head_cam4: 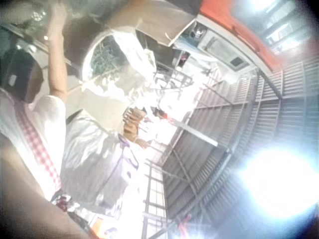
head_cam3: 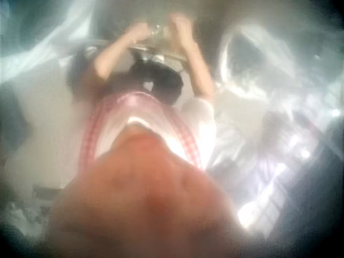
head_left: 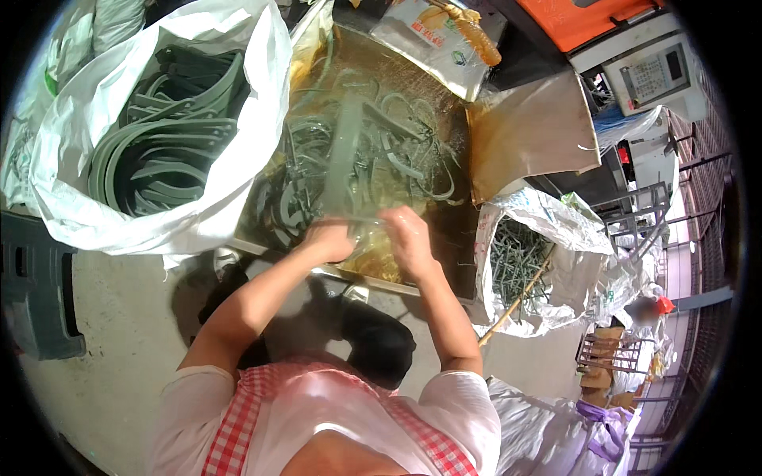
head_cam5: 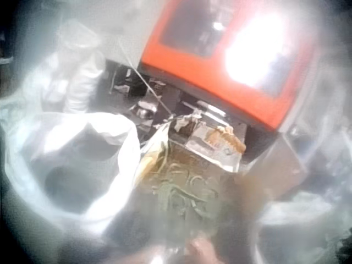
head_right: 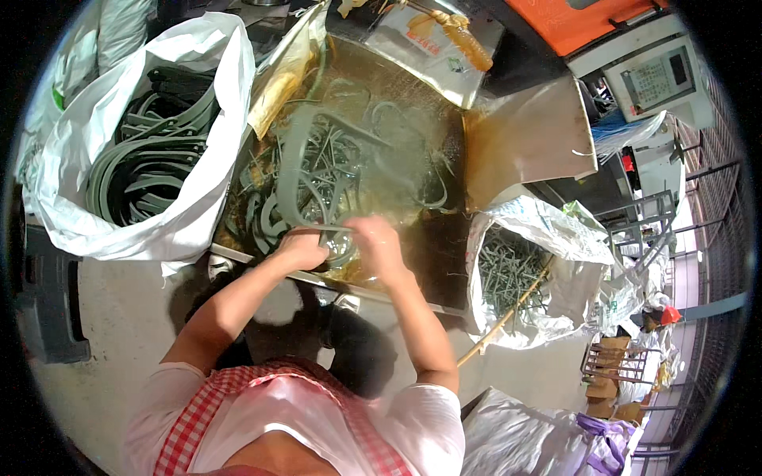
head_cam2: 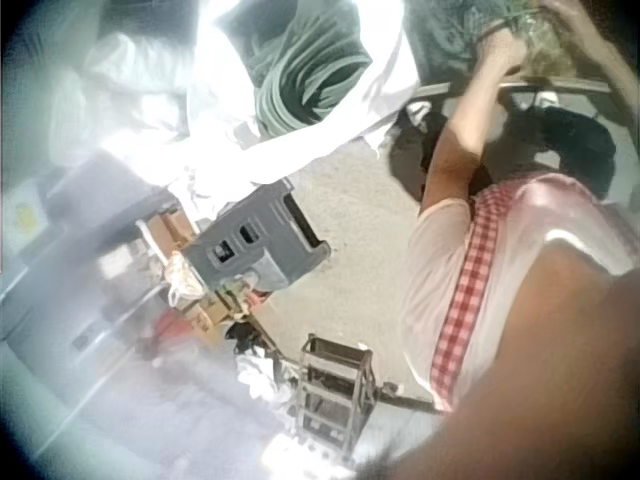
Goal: The person uses a wooden stick to stir curved gray plastic parts in a tank of liquid, then pulls a stack of the parts out of the liquid by hand and places them into a large white bag.
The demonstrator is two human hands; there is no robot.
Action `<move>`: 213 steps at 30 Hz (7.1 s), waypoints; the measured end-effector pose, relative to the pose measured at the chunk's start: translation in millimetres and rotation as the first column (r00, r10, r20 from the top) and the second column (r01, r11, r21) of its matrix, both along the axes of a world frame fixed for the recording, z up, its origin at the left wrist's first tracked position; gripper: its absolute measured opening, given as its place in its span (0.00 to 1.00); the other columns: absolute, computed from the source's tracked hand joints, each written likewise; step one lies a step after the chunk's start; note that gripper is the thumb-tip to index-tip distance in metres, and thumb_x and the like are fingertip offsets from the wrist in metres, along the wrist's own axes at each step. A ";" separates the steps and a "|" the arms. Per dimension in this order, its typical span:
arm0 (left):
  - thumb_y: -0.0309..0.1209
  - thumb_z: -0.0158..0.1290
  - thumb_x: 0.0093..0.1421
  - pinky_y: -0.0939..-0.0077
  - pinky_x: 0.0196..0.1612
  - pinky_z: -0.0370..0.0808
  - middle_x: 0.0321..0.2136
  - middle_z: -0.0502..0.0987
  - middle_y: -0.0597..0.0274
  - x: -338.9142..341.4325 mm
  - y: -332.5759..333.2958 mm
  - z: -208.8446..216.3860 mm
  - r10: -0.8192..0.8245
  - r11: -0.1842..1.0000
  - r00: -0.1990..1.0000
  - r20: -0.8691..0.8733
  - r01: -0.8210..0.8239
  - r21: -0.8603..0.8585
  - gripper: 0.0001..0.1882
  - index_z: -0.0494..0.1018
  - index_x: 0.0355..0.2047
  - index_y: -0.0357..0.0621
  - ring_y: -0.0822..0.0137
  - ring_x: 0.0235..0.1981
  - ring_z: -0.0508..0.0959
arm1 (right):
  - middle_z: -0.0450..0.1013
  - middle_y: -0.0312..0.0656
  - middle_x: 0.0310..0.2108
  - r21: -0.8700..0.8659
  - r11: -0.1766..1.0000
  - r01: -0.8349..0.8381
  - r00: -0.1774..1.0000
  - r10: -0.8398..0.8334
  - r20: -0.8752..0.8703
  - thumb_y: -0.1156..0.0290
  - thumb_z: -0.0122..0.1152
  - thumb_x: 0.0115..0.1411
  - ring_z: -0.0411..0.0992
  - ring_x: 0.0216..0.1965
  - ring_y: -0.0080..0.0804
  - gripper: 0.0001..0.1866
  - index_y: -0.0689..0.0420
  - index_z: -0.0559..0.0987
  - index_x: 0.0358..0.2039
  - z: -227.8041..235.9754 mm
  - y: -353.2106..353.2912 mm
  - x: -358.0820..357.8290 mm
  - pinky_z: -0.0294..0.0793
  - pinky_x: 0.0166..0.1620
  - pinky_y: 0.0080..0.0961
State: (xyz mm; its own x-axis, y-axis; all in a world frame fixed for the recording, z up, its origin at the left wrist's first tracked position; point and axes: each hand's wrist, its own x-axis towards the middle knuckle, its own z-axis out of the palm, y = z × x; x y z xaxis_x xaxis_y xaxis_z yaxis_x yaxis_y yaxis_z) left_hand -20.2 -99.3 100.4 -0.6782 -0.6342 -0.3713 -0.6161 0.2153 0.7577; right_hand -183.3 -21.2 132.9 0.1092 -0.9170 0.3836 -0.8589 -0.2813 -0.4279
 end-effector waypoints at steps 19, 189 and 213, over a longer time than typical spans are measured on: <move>0.23 0.55 0.45 0.62 0.45 0.74 0.41 0.74 0.48 45.6 -17.1 9.7 0.500 0.553 0.462 -0.732 0.480 0.681 0.28 0.64 0.49 0.35 0.55 0.39 0.77 | 0.73 0.42 0.39 0.010 1.000 0.028 0.985 -0.026 -0.171 0.65 0.67 0.40 0.68 0.44 0.41 0.22 0.55 0.76 0.38 16.2 16.3 -23.7 0.65 0.48 0.35; 0.37 0.45 0.55 0.56 0.53 0.62 0.46 0.70 0.54 -12.2 41.7 -57.6 0.818 -0.493 0.426 0.386 0.174 0.853 0.19 0.66 0.45 0.41 0.56 0.45 0.70 | 0.73 0.53 0.26 0.096 0.833 0.545 0.824 -0.510 -0.247 0.51 0.45 0.59 0.73 0.29 0.48 0.24 0.60 0.75 0.25 145.4 103.5 -3.4 0.72 0.33 0.39; 0.17 0.49 0.38 0.62 0.42 0.68 0.35 0.73 0.53 57.3 44.9 98.7 -0.092 0.516 0.887 -0.453 -0.347 -0.783 0.22 0.69 0.38 0.42 0.50 0.40 0.71 | 0.65 0.60 0.50 0.043 0.095 0.995 0.097 -0.995 -0.040 0.50 0.64 0.47 0.66 0.50 0.49 0.40 0.74 0.65 0.49 70.6 249.7 -231.7 0.64 0.53 0.39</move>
